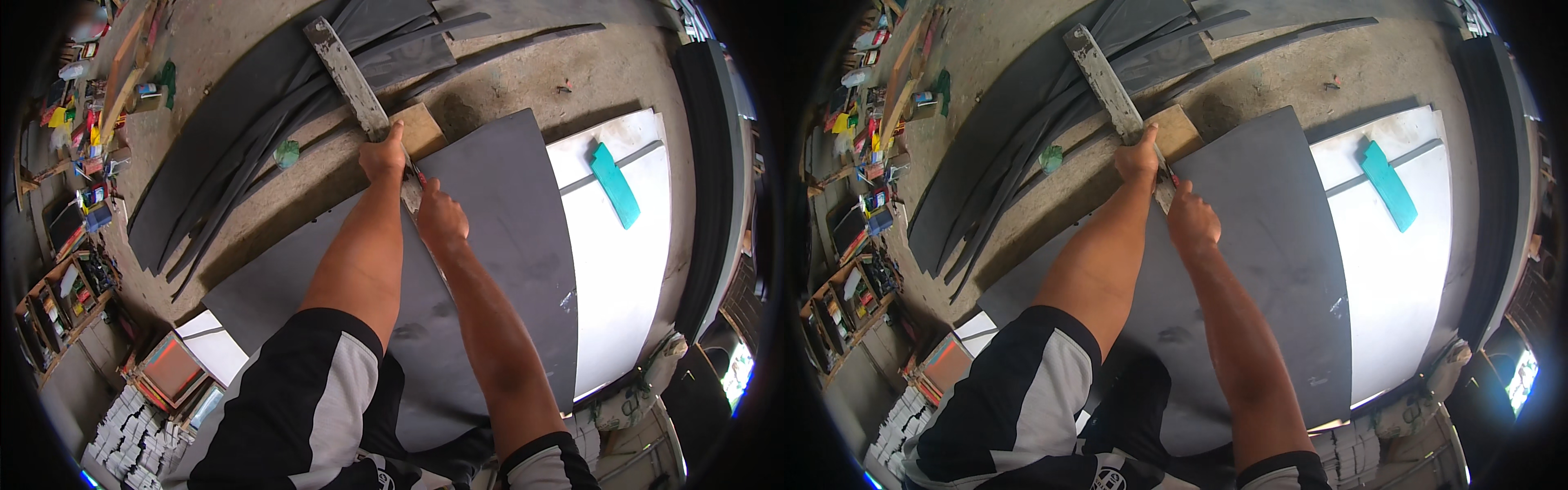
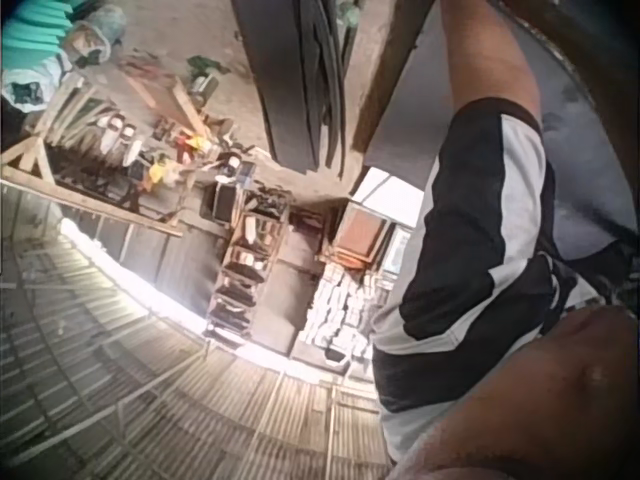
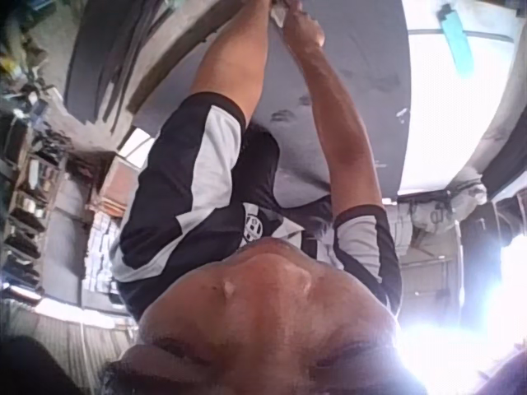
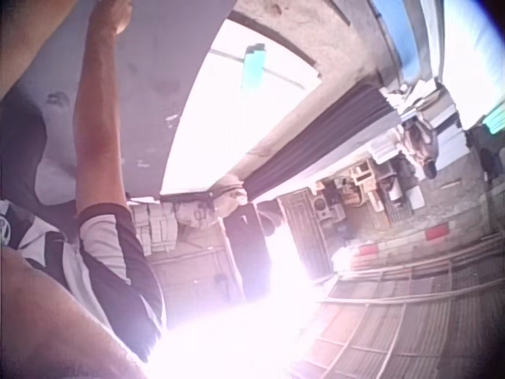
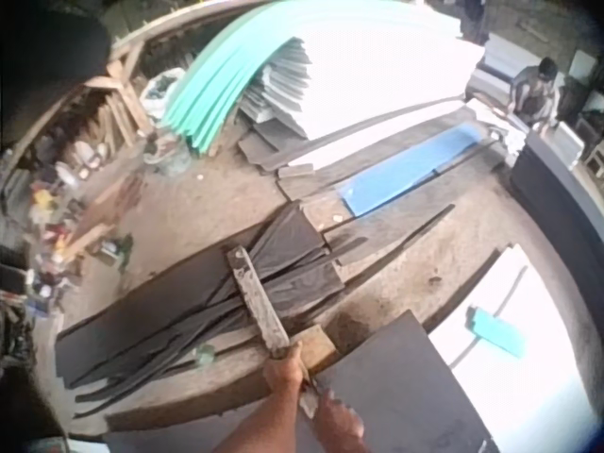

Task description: The person measures and cuts a large dark sheet using a utility knife and a wooden straightedge. They repeatedly align the straightedge, score the material, and separate the cut sections.

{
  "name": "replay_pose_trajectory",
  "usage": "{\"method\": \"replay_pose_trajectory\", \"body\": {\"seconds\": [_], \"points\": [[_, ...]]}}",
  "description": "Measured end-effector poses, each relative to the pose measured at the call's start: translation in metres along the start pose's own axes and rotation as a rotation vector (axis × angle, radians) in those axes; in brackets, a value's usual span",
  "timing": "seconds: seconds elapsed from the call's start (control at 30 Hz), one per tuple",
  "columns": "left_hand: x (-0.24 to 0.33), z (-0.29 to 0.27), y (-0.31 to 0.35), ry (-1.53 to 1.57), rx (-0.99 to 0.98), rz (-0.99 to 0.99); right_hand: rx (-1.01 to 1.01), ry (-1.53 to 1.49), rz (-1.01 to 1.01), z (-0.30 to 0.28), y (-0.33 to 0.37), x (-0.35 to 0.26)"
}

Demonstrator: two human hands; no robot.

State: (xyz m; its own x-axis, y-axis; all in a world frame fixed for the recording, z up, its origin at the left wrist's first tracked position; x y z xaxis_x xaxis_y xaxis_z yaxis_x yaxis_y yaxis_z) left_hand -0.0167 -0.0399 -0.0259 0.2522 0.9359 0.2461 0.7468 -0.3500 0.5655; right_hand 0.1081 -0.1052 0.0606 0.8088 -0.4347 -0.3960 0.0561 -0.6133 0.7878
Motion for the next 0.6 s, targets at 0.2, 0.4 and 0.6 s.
{"method": "replay_pose_trajectory", "body": {"seconds": [0.2, 0.4, 0.6], "points": [[-0.001, 0.0, -0.001, -0.009, -0.035, 0.006, -0.055, 0.018, 0.116, -0.006, -0.003, -0.017], [0.003, 0.0, 0.001, -0.008, -0.023, 0.016, -0.061, -0.019, 0.142, -0.01, -0.009, -0.024], [0.002, 0.001, -0.001, 0.037, -0.014, 0.014, -0.083, -0.07, 0.161, -0.009, -0.008, -0.016]]}}
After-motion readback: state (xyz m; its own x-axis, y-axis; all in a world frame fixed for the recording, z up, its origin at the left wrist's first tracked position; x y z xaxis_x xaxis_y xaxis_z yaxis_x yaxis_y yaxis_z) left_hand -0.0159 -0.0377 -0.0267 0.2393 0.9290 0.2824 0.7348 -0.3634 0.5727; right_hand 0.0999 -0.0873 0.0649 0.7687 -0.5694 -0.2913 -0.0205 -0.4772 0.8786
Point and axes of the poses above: each hand's wrist, its own y-axis away from the middle knuckle, its own z-axis out of the palm, x = y × z, the point moved 2 cm from there along -y, towards the middle knuckle, and after that the axes turned 15 degrees about -y, right-handed, at the moved point
